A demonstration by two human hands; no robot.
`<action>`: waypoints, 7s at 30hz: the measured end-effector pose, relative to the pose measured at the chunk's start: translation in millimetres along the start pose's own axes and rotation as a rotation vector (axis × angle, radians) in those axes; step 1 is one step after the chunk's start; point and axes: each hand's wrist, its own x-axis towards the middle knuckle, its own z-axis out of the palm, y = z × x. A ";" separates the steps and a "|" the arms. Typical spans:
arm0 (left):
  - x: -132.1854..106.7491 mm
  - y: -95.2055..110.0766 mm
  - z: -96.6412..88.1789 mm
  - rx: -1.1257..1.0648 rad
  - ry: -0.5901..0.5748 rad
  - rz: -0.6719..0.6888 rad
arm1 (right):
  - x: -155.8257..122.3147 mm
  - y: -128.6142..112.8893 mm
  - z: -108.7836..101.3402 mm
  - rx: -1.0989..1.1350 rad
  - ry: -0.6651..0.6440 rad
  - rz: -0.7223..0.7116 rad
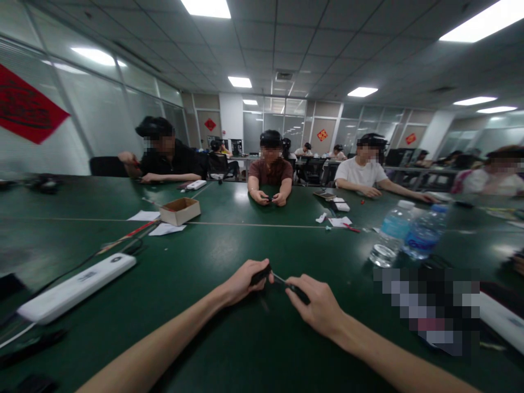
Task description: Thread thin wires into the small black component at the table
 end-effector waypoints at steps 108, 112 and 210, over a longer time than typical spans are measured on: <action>-7.9 19.7 -4.1 0.175 -0.181 -0.104 | -1.9 3.4 -4.5 0.051 -0.137 -0.113; -8.4 20.0 -4.1 0.179 -0.191 -0.111 | -1.9 2.3 -5.8 0.057 -0.145 -0.115; -9.7 18.7 -6.2 0.341 -0.141 -0.117 | -1.1 -2.1 -8.7 0.038 -0.144 -0.102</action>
